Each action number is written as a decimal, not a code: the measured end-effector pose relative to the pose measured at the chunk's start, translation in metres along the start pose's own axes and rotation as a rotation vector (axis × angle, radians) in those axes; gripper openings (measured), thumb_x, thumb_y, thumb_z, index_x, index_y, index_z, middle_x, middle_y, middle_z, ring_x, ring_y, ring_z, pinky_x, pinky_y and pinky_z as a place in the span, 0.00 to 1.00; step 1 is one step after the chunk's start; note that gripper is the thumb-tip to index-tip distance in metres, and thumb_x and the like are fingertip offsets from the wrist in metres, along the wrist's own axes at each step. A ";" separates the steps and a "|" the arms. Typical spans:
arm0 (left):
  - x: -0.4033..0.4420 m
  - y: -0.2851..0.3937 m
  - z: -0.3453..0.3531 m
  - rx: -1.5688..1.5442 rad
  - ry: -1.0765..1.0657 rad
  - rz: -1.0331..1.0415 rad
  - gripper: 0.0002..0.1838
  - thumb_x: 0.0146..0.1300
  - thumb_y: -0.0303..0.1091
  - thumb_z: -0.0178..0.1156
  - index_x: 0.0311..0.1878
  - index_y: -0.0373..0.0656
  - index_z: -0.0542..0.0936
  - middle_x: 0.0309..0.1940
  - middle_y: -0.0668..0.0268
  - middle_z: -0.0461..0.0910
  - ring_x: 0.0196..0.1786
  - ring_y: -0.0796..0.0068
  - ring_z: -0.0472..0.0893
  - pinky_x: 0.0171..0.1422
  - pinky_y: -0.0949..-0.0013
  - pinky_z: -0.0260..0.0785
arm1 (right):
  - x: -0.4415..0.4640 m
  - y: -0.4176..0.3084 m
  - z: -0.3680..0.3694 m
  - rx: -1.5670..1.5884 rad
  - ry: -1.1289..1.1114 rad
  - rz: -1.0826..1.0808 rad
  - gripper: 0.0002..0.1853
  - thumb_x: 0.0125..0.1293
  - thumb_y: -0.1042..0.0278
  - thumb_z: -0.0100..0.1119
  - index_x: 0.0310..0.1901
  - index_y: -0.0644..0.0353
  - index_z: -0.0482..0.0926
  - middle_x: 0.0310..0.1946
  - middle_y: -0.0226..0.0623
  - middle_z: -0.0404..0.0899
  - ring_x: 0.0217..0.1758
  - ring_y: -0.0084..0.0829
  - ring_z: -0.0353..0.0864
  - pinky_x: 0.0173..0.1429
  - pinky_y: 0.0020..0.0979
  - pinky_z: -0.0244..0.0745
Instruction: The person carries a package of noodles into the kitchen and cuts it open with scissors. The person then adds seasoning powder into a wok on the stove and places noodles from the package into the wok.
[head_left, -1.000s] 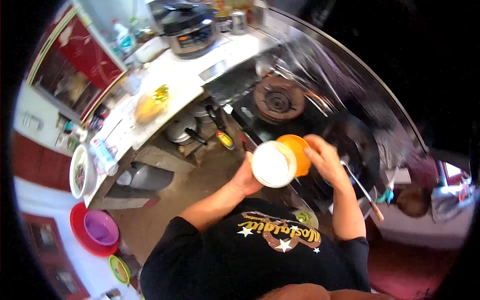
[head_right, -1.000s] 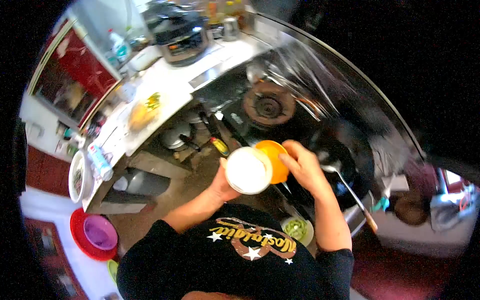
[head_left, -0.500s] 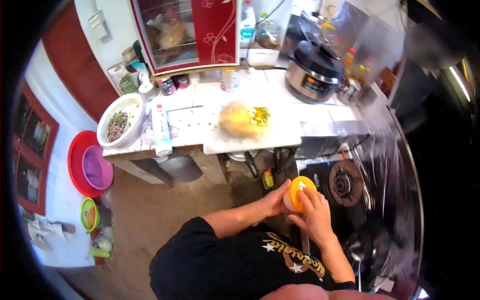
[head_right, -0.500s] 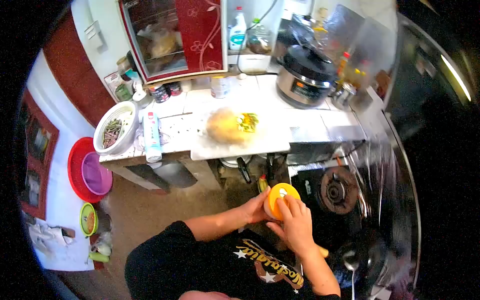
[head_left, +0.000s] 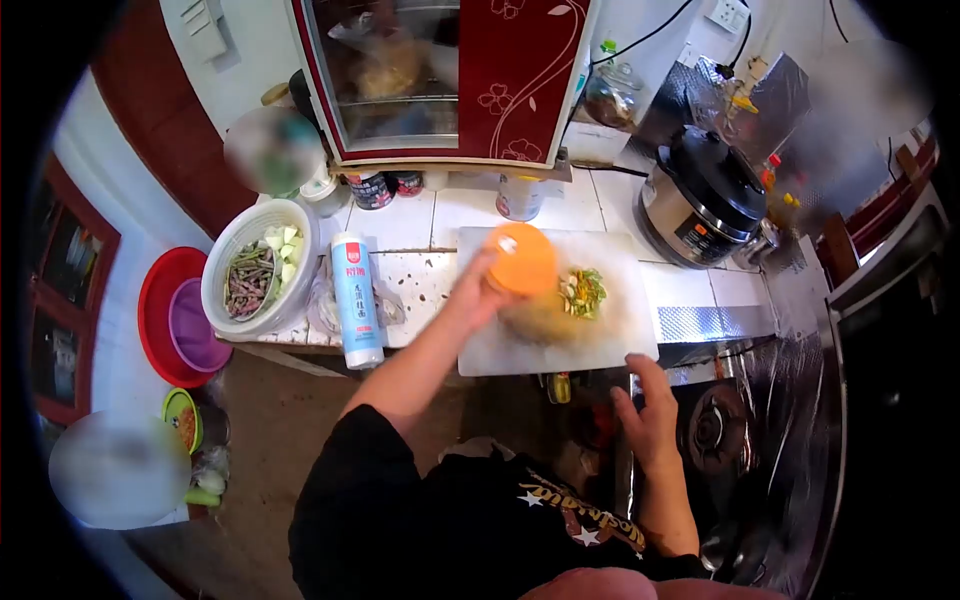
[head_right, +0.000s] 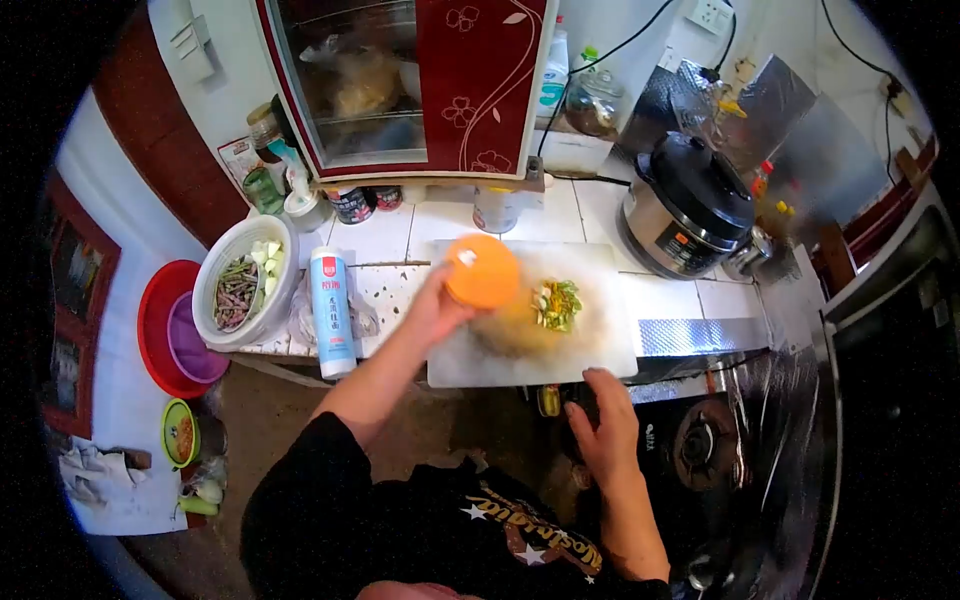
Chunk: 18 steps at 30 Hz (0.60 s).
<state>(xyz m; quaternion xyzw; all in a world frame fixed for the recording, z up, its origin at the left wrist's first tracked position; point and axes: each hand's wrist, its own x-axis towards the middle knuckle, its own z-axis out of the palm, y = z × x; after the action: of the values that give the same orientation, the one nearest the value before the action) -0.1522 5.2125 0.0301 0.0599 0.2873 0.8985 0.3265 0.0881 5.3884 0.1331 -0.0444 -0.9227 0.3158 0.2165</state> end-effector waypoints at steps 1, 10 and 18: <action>0.020 0.018 -0.018 0.032 0.061 0.078 0.30 0.60 0.49 0.50 0.64 0.47 0.60 0.60 0.57 0.66 0.60 0.56 0.69 0.58 0.42 0.64 | -0.002 0.006 0.006 0.033 -0.083 0.088 0.23 0.50 0.76 0.62 0.50 0.64 0.71 0.49 0.48 0.72 0.51 0.48 0.72 0.55 0.37 0.68; 0.138 0.089 -0.118 0.317 0.487 0.158 0.29 0.53 0.50 0.58 0.56 0.45 0.68 0.51 0.61 0.74 0.53 0.65 0.75 0.53 0.60 0.68 | -0.033 0.034 0.050 0.115 -0.245 0.273 0.18 0.54 0.79 0.60 0.48 0.64 0.73 0.34 0.38 0.75 0.28 0.25 0.74 0.34 0.23 0.71; 0.214 0.068 -0.180 0.904 0.792 0.264 0.33 0.50 0.51 0.62 0.53 0.33 0.71 0.48 0.49 0.75 0.50 0.57 0.77 0.52 0.62 0.69 | -0.035 0.021 0.051 0.145 -0.336 0.365 0.15 0.56 0.74 0.59 0.46 0.63 0.73 0.43 0.47 0.76 0.40 0.42 0.79 0.43 0.34 0.74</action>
<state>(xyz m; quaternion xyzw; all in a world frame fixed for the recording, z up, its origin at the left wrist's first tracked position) -0.4096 5.2169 -0.0984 -0.1108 0.7293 0.6747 0.0233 0.0973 5.3689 0.0714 -0.1416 -0.8974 0.4178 0.0022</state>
